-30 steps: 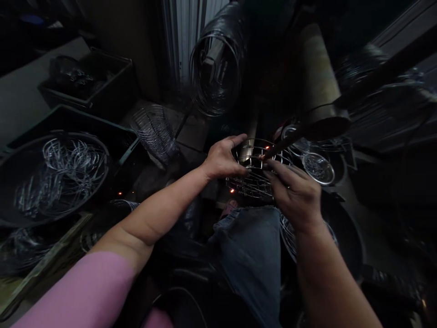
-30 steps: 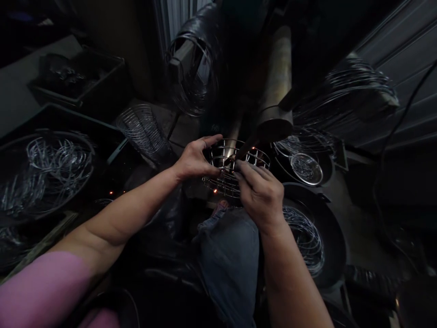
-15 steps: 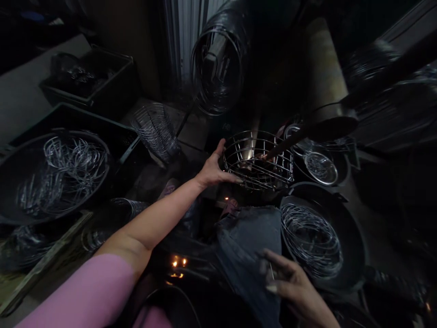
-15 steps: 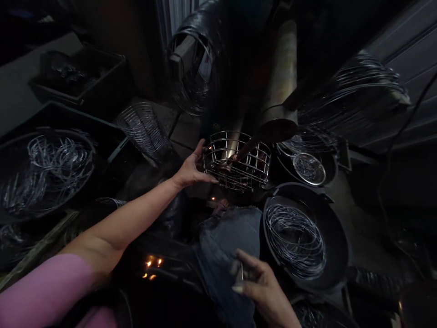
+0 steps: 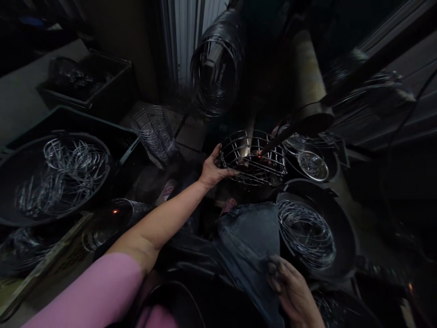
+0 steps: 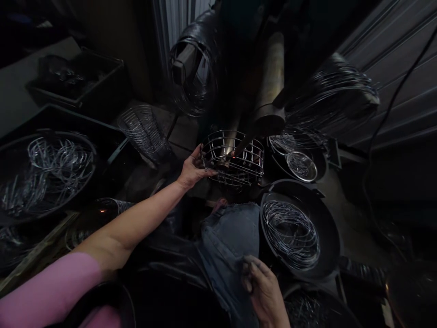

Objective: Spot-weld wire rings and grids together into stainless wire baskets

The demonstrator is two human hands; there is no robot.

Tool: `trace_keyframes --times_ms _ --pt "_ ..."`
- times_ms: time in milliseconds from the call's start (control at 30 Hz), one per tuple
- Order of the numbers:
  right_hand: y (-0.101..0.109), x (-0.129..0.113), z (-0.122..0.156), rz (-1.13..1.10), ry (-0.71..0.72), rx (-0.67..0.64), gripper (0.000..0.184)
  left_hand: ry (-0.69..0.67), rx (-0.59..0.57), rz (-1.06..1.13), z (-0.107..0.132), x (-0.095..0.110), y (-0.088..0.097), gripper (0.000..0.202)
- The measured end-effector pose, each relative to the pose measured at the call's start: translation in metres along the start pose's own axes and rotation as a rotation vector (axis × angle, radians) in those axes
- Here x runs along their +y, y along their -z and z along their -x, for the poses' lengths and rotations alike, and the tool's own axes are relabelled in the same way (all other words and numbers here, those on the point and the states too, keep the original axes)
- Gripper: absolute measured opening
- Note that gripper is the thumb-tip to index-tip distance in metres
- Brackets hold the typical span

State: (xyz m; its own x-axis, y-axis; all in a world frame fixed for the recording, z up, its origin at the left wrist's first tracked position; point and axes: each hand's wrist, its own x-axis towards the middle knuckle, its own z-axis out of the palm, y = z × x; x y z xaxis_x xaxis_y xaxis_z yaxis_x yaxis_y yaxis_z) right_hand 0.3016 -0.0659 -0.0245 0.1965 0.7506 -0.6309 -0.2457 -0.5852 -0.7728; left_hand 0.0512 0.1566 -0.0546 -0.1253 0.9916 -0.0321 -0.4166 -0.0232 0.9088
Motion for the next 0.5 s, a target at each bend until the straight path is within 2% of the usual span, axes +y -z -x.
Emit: trace_keyframes --times_ms 100,167,233,333,400,500 --pt "-0.003 -0.010 0.009 0.241 0.129 -0.003 0.036 0.018 -0.004 0.008 0.004 0.004 0.002 0.131" --pt "-0.010 -0.029 0.018 0.495 0.287 -0.069 0.032 -0.027 -0.044 -0.064 0.012 0.012 0.008 0.127" --pt "-0.023 -0.054 0.027 0.703 0.480 -0.191 0.032 -0.138 -0.123 -0.215 0.027 0.025 0.015 0.120" --pt "-0.056 -0.094 0.033 0.808 0.700 -0.371 0.022 -0.334 -0.231 -0.550 0.056 0.048 0.022 0.103" --pt "-0.082 -0.115 0.027 0.820 0.708 -0.510 0.020 -0.402 -0.272 -0.783 0.074 0.061 0.022 0.097" --pt "-0.117 -0.133 0.009 0.875 0.607 -0.698 0.019 -0.424 -0.309 -1.001 0.091 0.073 0.017 0.095"
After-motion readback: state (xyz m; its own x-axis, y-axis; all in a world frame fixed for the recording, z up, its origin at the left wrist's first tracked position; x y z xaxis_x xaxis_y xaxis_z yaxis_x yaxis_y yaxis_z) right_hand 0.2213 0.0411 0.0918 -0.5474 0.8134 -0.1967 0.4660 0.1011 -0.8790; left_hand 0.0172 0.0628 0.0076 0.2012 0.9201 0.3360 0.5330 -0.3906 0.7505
